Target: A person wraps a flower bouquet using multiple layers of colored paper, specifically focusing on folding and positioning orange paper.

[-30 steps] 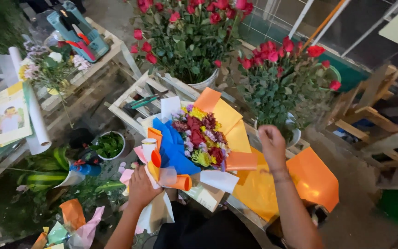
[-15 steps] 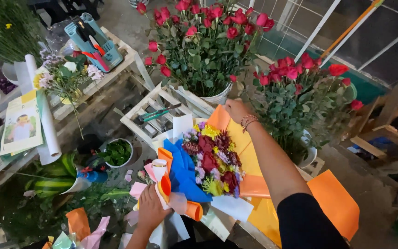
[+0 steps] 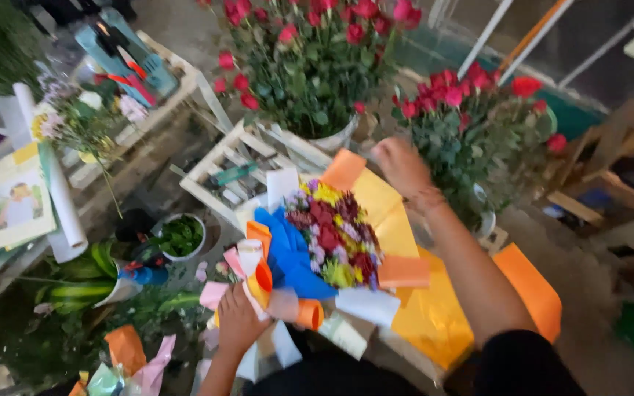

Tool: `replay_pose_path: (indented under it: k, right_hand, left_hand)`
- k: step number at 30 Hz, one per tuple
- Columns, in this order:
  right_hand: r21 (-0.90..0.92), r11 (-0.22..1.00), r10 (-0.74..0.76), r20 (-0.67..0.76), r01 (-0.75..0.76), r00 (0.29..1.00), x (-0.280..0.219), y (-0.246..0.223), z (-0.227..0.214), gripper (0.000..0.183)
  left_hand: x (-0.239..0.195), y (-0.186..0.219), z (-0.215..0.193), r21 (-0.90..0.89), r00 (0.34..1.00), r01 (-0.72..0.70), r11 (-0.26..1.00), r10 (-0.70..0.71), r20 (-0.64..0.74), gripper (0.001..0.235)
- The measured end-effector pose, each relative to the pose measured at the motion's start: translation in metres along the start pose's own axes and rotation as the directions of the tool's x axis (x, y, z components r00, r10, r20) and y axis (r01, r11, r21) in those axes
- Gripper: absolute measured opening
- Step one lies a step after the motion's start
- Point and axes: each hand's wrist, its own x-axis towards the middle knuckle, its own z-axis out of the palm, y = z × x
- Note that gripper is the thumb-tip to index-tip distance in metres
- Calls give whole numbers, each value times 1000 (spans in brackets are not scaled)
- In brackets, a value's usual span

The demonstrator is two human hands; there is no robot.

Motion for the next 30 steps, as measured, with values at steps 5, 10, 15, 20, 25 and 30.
replay_pose_path:
  k: [5, 10, 15, 20, 25, 30]
  right_hand:
    - [-204, 956, -238, -127, 209, 963, -131, -11, -10, 37]
    - [-467, 877, 102, 410, 113, 906, -192, 33, 29, 71]
    - [-419, 905, 97, 374, 75, 922, -203, 57, 46, 73]
    - [-217, 975, 98, 252, -42, 963, -209, 43, 28, 73]
    - [645, 656, 639, -199, -392, 743, -245, 15, 8, 71]
    - [849, 118, 604, 351, -516, 715, -231, 6, 8, 93]
  left_hand:
    - [4, 8, -13, -19, 994, 59, 998, -57, 95, 118]
    - [-2, -10, 10, -19, 988, 39, 999, -36, 149, 126]
    - [-7, -16, 22, -67, 993, -14, 998, 21, 113, 127]
    - [-6, -13, 13, -70, 984, 37, 997, -24, 176, 126]
    - [-1, -1, -3, -85, 987, 58, 995, -44, 156, 130]
    - [1, 2, -10, -110, 986, 67, 992, -49, 158, 122]
